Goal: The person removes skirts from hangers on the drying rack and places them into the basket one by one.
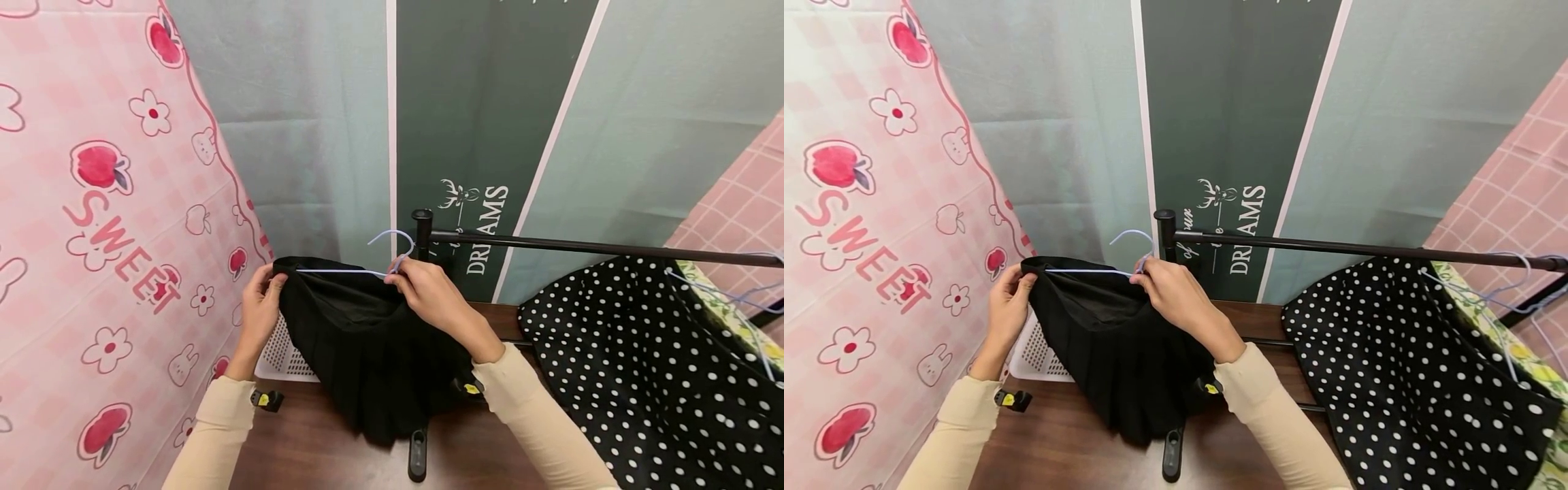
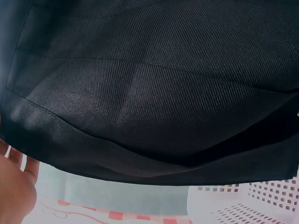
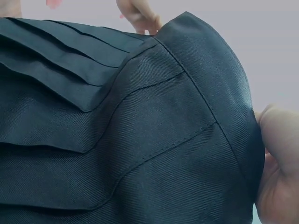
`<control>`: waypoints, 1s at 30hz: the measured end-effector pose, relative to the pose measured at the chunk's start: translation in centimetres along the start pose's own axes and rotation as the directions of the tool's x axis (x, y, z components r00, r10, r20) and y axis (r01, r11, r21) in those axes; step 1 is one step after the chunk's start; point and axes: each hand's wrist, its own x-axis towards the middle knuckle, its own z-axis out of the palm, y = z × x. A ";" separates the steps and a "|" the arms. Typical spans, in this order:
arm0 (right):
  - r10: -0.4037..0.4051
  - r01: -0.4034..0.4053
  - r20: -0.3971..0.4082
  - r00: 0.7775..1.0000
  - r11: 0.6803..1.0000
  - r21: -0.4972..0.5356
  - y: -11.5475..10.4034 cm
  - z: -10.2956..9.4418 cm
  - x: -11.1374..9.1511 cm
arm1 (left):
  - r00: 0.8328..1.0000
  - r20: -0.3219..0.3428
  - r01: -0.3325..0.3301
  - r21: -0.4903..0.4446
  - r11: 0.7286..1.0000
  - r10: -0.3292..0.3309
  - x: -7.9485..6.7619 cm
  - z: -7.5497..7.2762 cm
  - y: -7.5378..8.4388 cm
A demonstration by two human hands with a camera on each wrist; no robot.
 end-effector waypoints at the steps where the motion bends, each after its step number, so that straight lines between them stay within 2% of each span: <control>1: 0.002 -0.002 0.000 1.000 1.000 0.000 0.0 0.1 0.1 | 1.000 -0.002 -0.002 -0.004 1.000 0.001 0.1 -0.1 -0.5; 7: -0.004 0.004 -0.011 1.000 1.000 0.010 -0.2 0.6 0.3 | 1.000 -0.009 -0.016 -0.008 1.000 0.016 0.9 -0.6 -3.2; 21: 0.007 -0.009 0.036 0.999 0.999 0.053 -1.3 1.5 1.0 | 0.999 -0.054 -0.001 0.020 1.000 0.002 1.2 -1.2 -2.3; 30: 0.001 -0.004 0.054 0.999 0.998 0.061 -1.8 2.2 1.4 | 0.998 -0.064 -0.012 0.029 1.000 0.014 1.6 -2.4 -3.4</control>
